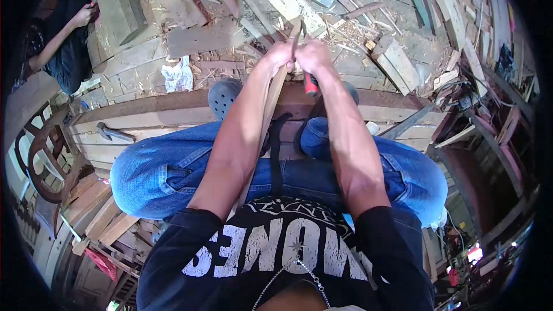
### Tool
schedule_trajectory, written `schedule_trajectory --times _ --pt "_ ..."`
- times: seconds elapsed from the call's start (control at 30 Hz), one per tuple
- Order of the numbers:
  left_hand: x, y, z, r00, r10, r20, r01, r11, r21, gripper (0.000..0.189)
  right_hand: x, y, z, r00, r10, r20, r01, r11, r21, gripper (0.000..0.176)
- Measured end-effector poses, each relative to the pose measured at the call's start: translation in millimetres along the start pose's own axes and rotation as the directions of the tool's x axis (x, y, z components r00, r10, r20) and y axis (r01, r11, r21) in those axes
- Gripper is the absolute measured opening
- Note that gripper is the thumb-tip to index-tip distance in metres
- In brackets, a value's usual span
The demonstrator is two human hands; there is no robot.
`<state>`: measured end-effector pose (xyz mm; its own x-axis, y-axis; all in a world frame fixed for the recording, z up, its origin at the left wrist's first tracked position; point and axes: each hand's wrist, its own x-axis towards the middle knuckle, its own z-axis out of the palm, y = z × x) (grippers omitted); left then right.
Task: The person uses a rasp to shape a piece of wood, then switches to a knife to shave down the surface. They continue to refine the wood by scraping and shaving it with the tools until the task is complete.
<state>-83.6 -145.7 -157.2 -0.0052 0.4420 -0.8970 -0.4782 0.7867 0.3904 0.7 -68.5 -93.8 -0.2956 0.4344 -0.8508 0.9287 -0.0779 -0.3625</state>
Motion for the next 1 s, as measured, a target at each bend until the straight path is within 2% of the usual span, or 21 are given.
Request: schedule_trajectory --times 0.03,0.07,0.1,0.13,0.17,0.2,0.27,0.33,0.37,0.4,0.43,0.47,0.53,0.6,0.63,0.67,0.73,0.8,0.83,1.0 --pt "-1.8 2.6 -0.1 0.998 -0.021 -0.056 0.027 0.995 0.1 0.041 7.0 1.1 6.4 0.998 -0.019 -0.054 0.017 0.999 -0.031 0.051" --pt "-4.6 2.6 0.6 0.999 -0.015 -0.05 0.02 0.994 0.108 0.041 14.7 6.5 14.0 0.994 -0.036 -0.104 0.029 0.998 -0.063 0.051" --pt "-3.9 -4.7 0.1 1.0 0.002 -0.031 0.001 0.995 0.104 0.036 47.2 25.0 27.2 0.996 -0.084 -0.028 0.08 0.989 -0.126 0.053" --pt "1.1 -4.9 -0.6 0.999 0.036 -0.011 -0.035 0.994 0.105 0.031 37.3 20.1 18.1 0.994 -0.093 -0.051 0.086 0.989 -0.122 0.053" --pt "4.4 -8.6 1.8 0.978 0.193 -0.083 -0.186 0.979 0.089 0.025 32.3 10.4 7.4 0.996 -0.072 -0.059 0.062 0.986 -0.154 0.052" --pt "-7.1 1.4 5.5 0.996 0.081 -0.041 -0.078 0.994 0.079 0.03 35.0 -1.4 -0.7 0.997 -0.052 -0.056 0.04 0.982 -0.186 0.051" --pt "17.6 -17.5 -5.2 0.998 0.029 -0.058 -0.026 0.998 0.062 0.039 37.7 14.3 18.4 0.999 0.033 0.009 -0.031 0.99 -0.137 0.048" --pt "8.1 -4.1 -0.3 0.999 0.018 -0.03 -0.017 0.999 0.051 0.045 41.0 20.0 20.4 0.987 -0.059 -0.147 0.041 0.992 -0.121 0.047" --pt "-0.4 1.7 1.9 0.999 -0.025 -0.028 0.026 0.999 0.029 0.038 41.8 25.7 22.5 0.981 -0.139 -0.138 0.105 0.969 -0.224 0.04" --pt "-6.1 2.2 1.8 0.997 -0.074 -0.028 0.074 0.997 0.007 0.031 39.2 29.2 20.5 0.981 -0.14 -0.131 0.107 0.967 -0.232 0.04" --pt "-4.2 1.3 -0.2 0.995 -0.097 0.019 0.098 0.991 -0.093 0.037 32.3 30.7 17.0 0.988 -0.071 -0.137 0.06 0.995 -0.084 0.04" --pt "-3.1 -0.8 -2.3 0.994 -0.105 0.015 0.106 0.989 -0.105 0.037 25.7 31.8 13.8 0.991 -0.001 -0.131 0.01 0.998 0.065 0.041" --pt "-6.6 1.5 -4.6 0.987 -0.129 0.09 0.142 0.977 -0.158 0.038 18.1 31.2 8.1 0.995 0.005 -0.104 -0.001 1.0 0.03 0.047" --pt "-7.7 2.5 -4.9 0.98 -0.168 0.105 0.187 0.961 -0.203 0.038 22.0 39.3 11.1 0.975 -0.11 -0.191 0.106 0.994 -0.029 0.053" --pt "-7.6 2.0 -5.3 0.979 -0.157 0.133 0.186 0.954 -0.236 0.037 20.0 37.9 8.8 0.998 -0.02 -0.055 0.025 0.994 0.108 0.056" --pt "-6.9 2.7 -5.4 0.977 -0.142 0.159 0.181 0.946 -0.268 0.037 18.3 35.6 6.7 0.998 -0.019 -0.055 0.025 0.994 0.107 0.056" --pt "-9.2 1.7 -3.8 0.976 -0.176 0.129 0.206 0.939 -0.275 0.037 7.0 23.3 2.3 0.996 -0.073 -0.057 0.07 0.996 -0.047 0.054" --pt "-5.7 1.7 -3.7 0.975 -0.203 0.092 0.22 0.936 -0.273 0.037 4.1 16.7 -3.8 0.999 -0.048 0.005 0.049 0.997 -0.066 0.052" --pt "-4.7 1.5 -7.6 0.968 -0.189 0.166 0.232 0.927 -0.295 0.035 4.5 17.0 -5.5 0.998 -0.068 0.003 0.068 0.991 -0.115 0.051" --pt "-0.9 -3.7 -6.3 0.972 -0.155 0.179 0.2 0.94 -0.275 0.038 6.9 15.5 -14.2 0.995 -0.09 0.048 0.099 0.972 -0.215 0.042"
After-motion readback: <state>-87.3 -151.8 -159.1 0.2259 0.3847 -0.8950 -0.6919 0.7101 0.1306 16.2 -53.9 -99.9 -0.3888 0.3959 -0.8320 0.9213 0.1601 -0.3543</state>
